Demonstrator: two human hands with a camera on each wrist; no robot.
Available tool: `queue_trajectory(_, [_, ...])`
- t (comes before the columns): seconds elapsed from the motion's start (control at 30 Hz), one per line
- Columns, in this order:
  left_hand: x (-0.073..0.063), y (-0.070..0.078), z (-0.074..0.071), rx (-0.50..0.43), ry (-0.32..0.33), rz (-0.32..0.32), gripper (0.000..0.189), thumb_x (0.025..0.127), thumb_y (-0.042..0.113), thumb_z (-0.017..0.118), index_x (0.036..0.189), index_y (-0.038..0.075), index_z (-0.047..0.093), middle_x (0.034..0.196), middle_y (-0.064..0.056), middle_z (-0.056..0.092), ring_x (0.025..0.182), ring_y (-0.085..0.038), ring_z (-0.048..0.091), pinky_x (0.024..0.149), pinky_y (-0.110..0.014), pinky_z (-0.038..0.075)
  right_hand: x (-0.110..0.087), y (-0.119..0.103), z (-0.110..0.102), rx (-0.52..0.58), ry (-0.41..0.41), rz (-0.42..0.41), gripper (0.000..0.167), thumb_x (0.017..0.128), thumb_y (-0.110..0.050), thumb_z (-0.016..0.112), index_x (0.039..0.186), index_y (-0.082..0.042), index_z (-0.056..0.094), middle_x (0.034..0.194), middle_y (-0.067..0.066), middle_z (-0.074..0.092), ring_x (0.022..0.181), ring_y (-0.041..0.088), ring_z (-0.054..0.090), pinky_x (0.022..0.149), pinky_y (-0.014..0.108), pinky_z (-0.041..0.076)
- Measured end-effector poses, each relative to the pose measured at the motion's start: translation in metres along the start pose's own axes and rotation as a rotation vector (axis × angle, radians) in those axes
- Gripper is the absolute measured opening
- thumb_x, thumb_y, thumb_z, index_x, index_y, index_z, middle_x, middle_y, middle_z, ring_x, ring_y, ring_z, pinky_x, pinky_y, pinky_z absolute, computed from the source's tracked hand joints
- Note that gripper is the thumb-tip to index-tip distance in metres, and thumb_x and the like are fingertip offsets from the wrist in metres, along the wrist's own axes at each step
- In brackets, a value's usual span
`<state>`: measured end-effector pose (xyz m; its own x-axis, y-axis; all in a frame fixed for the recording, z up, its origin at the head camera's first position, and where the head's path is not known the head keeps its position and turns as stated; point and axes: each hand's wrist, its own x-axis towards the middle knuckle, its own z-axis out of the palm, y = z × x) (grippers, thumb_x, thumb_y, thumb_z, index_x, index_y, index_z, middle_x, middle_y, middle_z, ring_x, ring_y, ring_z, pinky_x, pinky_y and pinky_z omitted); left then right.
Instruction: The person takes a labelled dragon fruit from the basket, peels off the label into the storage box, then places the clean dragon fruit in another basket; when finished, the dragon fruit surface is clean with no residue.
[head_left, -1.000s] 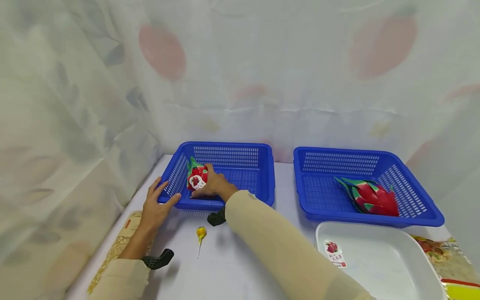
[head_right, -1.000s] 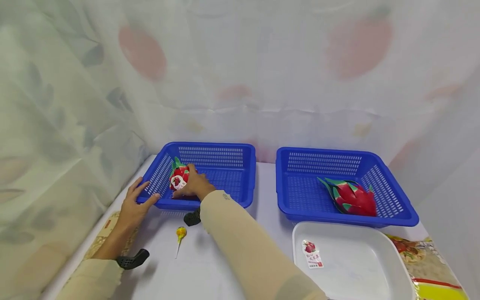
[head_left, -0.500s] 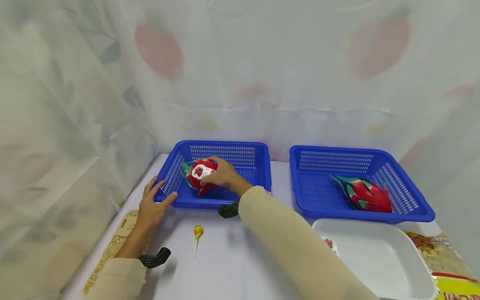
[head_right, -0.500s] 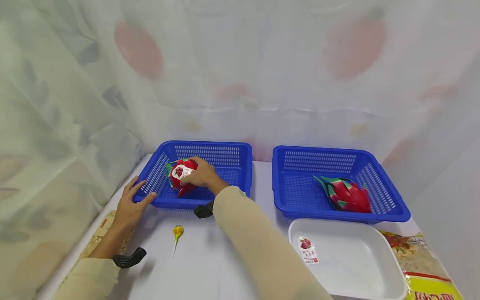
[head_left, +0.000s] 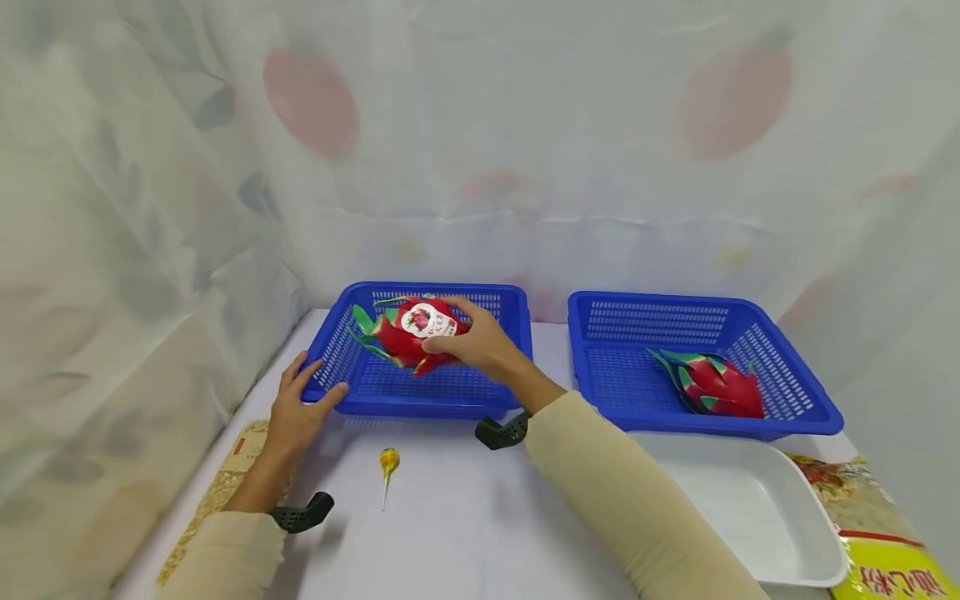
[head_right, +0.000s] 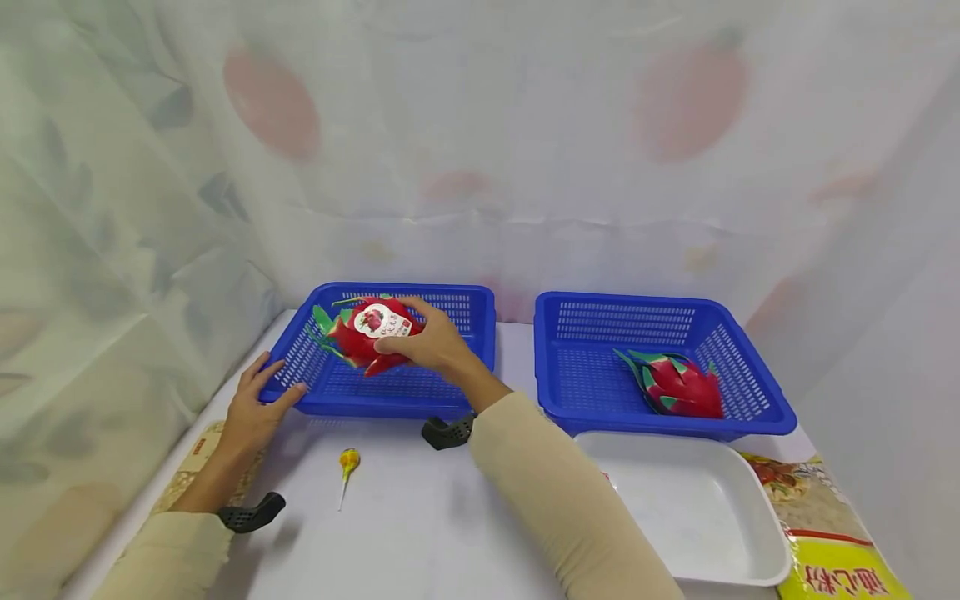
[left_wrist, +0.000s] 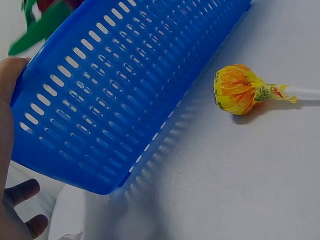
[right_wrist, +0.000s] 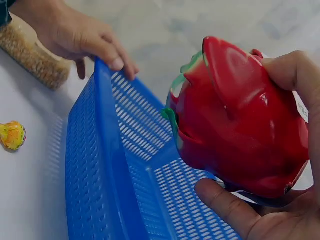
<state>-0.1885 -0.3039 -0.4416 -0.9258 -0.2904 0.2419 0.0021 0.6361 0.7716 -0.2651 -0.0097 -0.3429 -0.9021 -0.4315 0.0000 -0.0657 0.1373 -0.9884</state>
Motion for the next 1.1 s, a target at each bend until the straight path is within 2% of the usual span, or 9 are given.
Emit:
queue_trajectory(0.2, [0.0, 0.002, -0.002, -0.008, -0.005, -0.007, 0.076, 0.089, 0.041, 0.068, 0.146, 0.001, 0.039, 0.159, -0.007, 0.015, 0.142, -0.038, 0.013, 0.109, -0.059, 0.017, -0.036, -0.002, -0.02, -0.014, -0.008, -0.004, 0.071, 0.078, -0.023, 0.082, 0.14, -0.031, 0.049, 0.123, 0.009, 0.053, 0.108, 0.028, 0.056, 0.073, 0.037, 0.056])
queue_trajectory(0.43, [0.001, 0.003, -0.001, 0.002, -0.026, -0.016, 0.076, 0.09, 0.04, 0.068, 0.147, 0.002, 0.036, 0.16, -0.007, 0.012, 0.142, -0.039, 0.011, 0.109, -0.059, 0.017, -0.085, 0.005, -0.033, 0.06, -0.058, -0.054, 0.073, 0.078, -0.013, 0.079, 0.143, -0.024, 0.047, 0.127, 0.014, 0.052, 0.114, 0.033, 0.052, 0.08, 0.041, 0.054])
queue_trajectory(0.77, [0.002, 0.0, -0.003, 0.006, -0.025, -0.004, 0.078, 0.09, 0.043, 0.066, 0.147, 0.001, 0.036, 0.159, -0.009, 0.012, 0.142, -0.041, 0.012, 0.108, -0.06, 0.018, -0.136, 0.037, -0.034, 0.08, -0.113, -0.073, 0.076, 0.076, -0.01, 0.079, 0.144, -0.019, 0.045, 0.126, 0.015, 0.053, 0.114, 0.034, 0.051, 0.08, 0.042, 0.054])
queue_trajectory(1.0, [0.003, 0.0, -0.003, 0.009, -0.031, 0.012, 0.08, 0.089, 0.046, 0.066, 0.148, 0.001, 0.036, 0.159, -0.008, 0.013, 0.141, -0.041, 0.014, 0.108, -0.06, 0.019, -0.16, 0.073, -0.025, 0.168, -0.138, -0.108, 0.074, 0.076, -0.009, 0.078, 0.142, -0.009, 0.046, 0.127, 0.016, 0.054, 0.11, 0.033, 0.055, 0.085, 0.04, 0.052])
queue_trajectory(1.1, [0.003, 0.001, -0.003, 0.007, -0.034, 0.016, 0.08, 0.089, 0.046, 0.066, 0.148, 0.001, 0.036, 0.159, -0.009, 0.013, 0.141, -0.041, 0.013, 0.108, -0.061, 0.018, -0.167, 0.092, -0.021, 0.197, -0.144, -0.151, 0.074, 0.075, -0.009, 0.078, 0.141, -0.005, 0.046, 0.128, 0.016, 0.054, 0.109, 0.031, 0.057, 0.087, 0.038, 0.051])
